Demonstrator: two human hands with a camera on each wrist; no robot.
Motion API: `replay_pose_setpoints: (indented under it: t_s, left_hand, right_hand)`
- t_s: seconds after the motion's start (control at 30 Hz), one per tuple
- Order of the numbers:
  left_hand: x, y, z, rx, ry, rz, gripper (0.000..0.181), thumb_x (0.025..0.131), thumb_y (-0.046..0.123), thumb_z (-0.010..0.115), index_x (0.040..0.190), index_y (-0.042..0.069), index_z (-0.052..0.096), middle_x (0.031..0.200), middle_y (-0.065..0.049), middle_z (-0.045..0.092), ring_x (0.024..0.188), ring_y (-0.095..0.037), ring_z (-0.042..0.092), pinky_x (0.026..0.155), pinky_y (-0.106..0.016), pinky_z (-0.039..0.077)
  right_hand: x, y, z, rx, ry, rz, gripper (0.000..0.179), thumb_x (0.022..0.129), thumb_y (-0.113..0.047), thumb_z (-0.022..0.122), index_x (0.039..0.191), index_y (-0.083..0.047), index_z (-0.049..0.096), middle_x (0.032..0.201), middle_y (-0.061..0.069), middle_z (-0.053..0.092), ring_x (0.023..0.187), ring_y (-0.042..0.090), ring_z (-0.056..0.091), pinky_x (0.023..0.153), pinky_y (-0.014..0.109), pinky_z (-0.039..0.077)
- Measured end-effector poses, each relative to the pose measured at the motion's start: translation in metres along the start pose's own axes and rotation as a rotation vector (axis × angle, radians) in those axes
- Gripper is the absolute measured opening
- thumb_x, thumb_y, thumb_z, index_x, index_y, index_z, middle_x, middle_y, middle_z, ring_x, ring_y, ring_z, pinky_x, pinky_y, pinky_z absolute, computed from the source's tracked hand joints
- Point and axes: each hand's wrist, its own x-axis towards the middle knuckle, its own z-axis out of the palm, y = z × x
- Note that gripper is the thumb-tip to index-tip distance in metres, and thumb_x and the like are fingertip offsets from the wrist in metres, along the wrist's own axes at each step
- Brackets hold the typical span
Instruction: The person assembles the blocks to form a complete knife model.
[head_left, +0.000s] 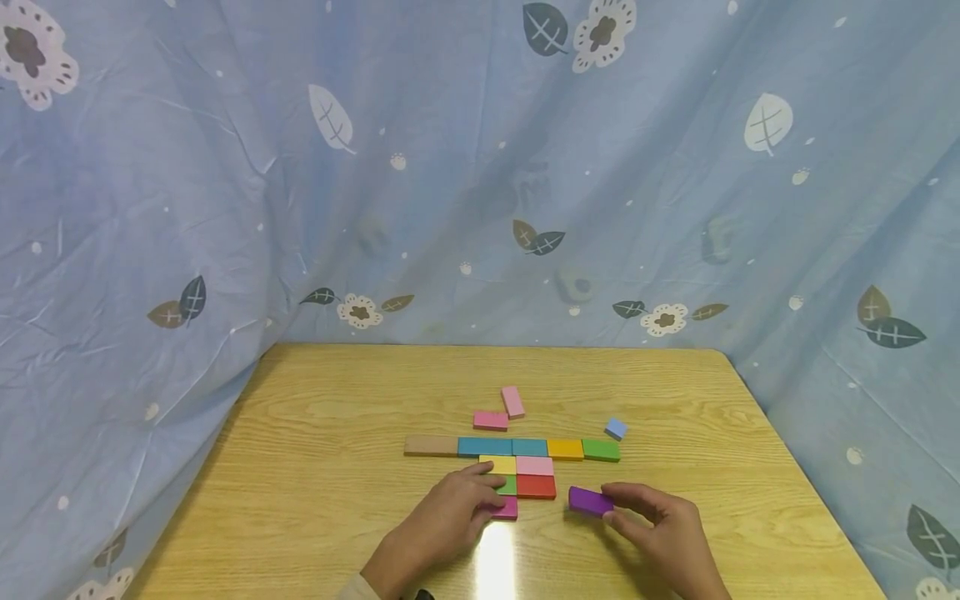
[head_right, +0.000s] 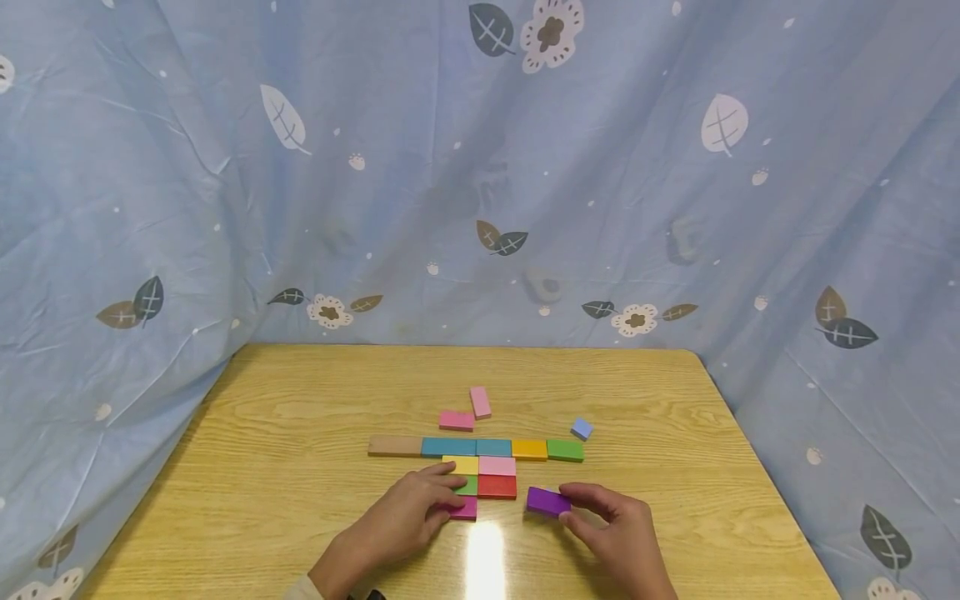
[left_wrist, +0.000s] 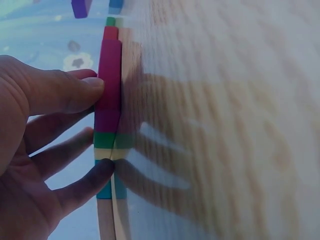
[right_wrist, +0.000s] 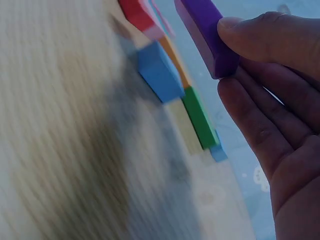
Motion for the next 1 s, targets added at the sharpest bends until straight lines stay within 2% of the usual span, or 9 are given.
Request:
replay_pose_setpoints:
  t_s: [0.13,0.27,0.37,0.53,0.67,0.8,1.0]
  left_hand:
    - [0.000,0.000,0.001,0.000,0.006,0.001,0.020,0.105,0.009,0.073,0.117,0.017,0.086,0.142,-0.001,0.075,0.146,-0.030,0.062,0.123,-0.049,0.051]
    - [0.000,0.000,0.001,0.005,0.012,0.000,0.020,0.104,0.009,0.073,0.116,0.017,0.087,0.142,-0.002,0.075,0.146,-0.031,0.062,0.123,-0.049,0.051]
    - [0.000,0.000,0.001,0.012,0.010,-0.001,0.020,0.104,0.008,0.073,0.115,0.017,0.087,0.141,-0.002,0.075,0.146,-0.032,0.062,0.123,-0.049,0.051]
    - [0.000,0.000,0.000,0.018,-0.003,-0.013,0.021,0.104,0.008,0.072,0.117,0.018,0.086,0.143,-0.001,0.074,0.147,-0.031,0.061,0.123,-0.049,0.051]
    - [0.000,0.001,0.000,0.020,0.011,0.012,0.019,0.104,0.009,0.073,0.116,0.016,0.087,0.141,-0.003,0.075,0.145,-0.032,0.063,0.122,-0.050,0.052]
    - [0.001,0.001,0.000,0.024,0.015,0.025,0.019,0.104,0.009,0.073,0.116,0.015,0.087,0.141,-0.004,0.075,0.144,-0.033,0.063,0.122,-0.050,0.052]
    - [0.001,0.000,-0.001,0.008,-0.008,-0.007,0.020,0.106,0.012,0.072,0.119,0.018,0.086,0.143,0.000,0.074,0.147,-0.030,0.061,0.123,-0.050,0.051]
  right_hand:
    - [0.000,-0.002,0.010,0.000,-0.024,-0.056,0.030,0.087,-0.007,0.092,0.114,-0.017,0.084,0.112,-0.001,0.085,0.104,0.002,0.078,0.092,0.017,0.063]
    - [0.003,-0.002,0.019,-0.073,-0.033,-0.130,0.031,0.085,-0.007,0.093,0.113,-0.017,0.085,0.109,-0.008,0.085,0.102,0.002,0.078,0.091,0.017,0.063]
    - [0.005,-0.004,0.026,-0.130,-0.058,-0.138,0.032,0.084,-0.008,0.094,0.114,-0.017,0.086,0.108,-0.014,0.084,0.102,0.001,0.078,0.092,0.019,0.064]
    - [0.009,-0.010,0.038,-0.178,-0.096,-0.198,0.031,0.085,-0.013,0.095,0.113,-0.021,0.086,0.109,-0.012,0.084,0.104,0.004,0.078,0.091,0.024,0.066]
    - [0.011,-0.011,0.046,-0.217,-0.094,-0.271,0.032,0.083,-0.011,0.096,0.111,-0.022,0.087,0.110,-0.009,0.085,0.105,0.006,0.078,0.089,0.026,0.067]
    - [0.012,-0.013,0.052,-0.245,-0.100,-0.271,0.035,0.082,-0.007,0.095,0.111,-0.024,0.086,0.109,-0.009,0.085,0.104,0.008,0.079,0.089,0.031,0.068]
    - [0.012,-0.012,0.058,-0.265,-0.092,-0.299,0.038,0.080,-0.001,0.095,0.112,-0.021,0.086,0.110,-0.006,0.085,0.103,0.011,0.080,0.089,0.034,0.069]
